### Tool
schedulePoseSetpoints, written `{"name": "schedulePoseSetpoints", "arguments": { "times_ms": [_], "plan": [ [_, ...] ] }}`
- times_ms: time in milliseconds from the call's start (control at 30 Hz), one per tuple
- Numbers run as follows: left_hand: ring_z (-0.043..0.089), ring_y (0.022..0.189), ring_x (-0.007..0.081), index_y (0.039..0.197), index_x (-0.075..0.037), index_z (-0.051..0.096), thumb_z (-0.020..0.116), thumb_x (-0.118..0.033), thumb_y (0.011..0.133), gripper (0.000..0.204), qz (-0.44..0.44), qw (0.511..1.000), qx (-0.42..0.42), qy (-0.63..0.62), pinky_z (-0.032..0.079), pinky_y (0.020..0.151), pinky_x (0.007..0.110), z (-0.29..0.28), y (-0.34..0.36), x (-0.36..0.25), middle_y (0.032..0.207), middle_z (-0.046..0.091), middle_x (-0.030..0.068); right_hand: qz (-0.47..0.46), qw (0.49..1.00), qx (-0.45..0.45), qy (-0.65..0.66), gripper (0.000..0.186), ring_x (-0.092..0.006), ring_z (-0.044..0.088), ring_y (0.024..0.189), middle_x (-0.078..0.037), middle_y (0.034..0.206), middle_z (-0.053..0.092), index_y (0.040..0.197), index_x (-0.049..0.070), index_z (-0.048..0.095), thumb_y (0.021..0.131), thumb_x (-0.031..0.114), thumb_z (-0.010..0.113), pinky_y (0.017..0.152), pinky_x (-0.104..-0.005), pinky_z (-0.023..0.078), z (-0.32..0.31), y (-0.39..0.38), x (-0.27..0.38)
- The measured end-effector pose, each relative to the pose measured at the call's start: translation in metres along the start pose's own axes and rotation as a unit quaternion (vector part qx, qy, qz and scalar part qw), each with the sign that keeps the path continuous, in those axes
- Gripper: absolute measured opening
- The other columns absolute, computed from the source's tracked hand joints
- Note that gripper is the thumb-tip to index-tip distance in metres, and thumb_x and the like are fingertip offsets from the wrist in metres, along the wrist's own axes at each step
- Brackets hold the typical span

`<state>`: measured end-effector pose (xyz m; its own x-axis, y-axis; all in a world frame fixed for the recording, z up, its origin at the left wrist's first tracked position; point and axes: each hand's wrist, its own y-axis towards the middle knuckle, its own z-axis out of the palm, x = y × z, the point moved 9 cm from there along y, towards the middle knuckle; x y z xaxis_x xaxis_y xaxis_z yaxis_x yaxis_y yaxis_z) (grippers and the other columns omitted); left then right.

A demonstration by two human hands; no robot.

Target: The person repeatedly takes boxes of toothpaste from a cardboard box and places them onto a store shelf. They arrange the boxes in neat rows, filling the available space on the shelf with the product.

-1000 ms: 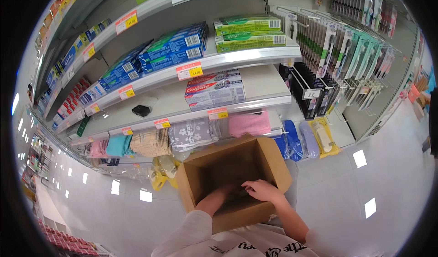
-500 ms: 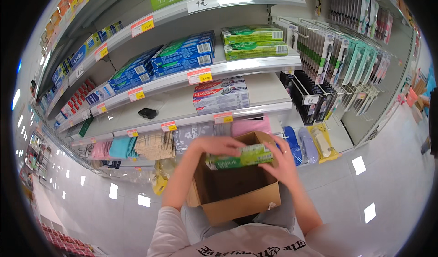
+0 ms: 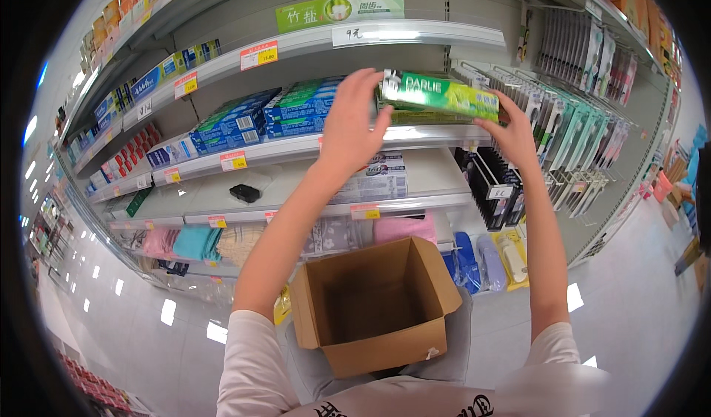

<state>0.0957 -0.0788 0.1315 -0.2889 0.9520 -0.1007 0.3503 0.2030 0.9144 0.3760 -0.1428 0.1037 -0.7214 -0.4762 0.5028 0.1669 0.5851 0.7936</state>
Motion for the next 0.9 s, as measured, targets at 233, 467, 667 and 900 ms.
{"name": "schedulePoseSetpoints", "arguments": {
  "times_ms": [233,467,667,900],
  "plan": [
    [0.039,0.139,0.0355,0.144,-0.003,0.043,0.064,-0.029,0.091,0.063,0.056,0.969,0.11,0.213,0.031,0.115,0.054,0.083,0.003,0.011,0.145,0.046,0.0193,0.045,0.992,0.07,-0.094,0.074,-0.0329,0.064,0.111,-0.024,0.122,0.067,0.14,-0.001,0.054,0.084,0.042,0.076,0.095,-0.0396,0.049,0.026,0.043,-0.047],
    [0.039,0.139,0.0359,0.145,-0.005,0.043,0.066,-0.027,0.089,0.064,0.047,0.963,0.12,0.238,0.03,0.114,0.058,0.093,0.002,0.022,0.146,0.045,0.0206,0.073,0.99,0.011,-0.118,0.072,-0.0406,0.063,0.115,-0.031,0.122,0.064,0.142,-0.003,0.05,0.09,0.045,0.067,0.097,-0.0418,0.048,0.031,0.036,-0.062],
    [0.033,0.142,0.0386,0.147,-0.006,0.042,0.067,-0.022,0.086,0.068,0.069,0.963,0.062,0.253,0.03,0.113,0.059,0.075,0.006,0.02,0.152,0.036,0.0215,0.019,0.979,-0.081,-0.187,0.07,-0.0495,0.064,0.101,-0.035,0.111,0.065,0.144,-0.001,0.045,0.095,0.047,0.059,0.087,-0.0496,0.051,0.04,0.03,-0.066],
    [0.051,0.123,0.0376,0.126,-0.007,0.057,0.065,-0.004,0.079,0.048,0.1,0.993,-0.036,0.051,0.043,0.101,0.049,0.013,-0.066,-0.009,0.133,0.053,0.017,0.032,0.973,-0.156,-0.17,0.072,-0.0405,0.054,0.128,-0.028,0.137,0.056,0.145,-0.003,0.044,0.092,0.041,0.067,0.108,-0.042,0.041,0.036,0.012,-0.078]
  ]
}}
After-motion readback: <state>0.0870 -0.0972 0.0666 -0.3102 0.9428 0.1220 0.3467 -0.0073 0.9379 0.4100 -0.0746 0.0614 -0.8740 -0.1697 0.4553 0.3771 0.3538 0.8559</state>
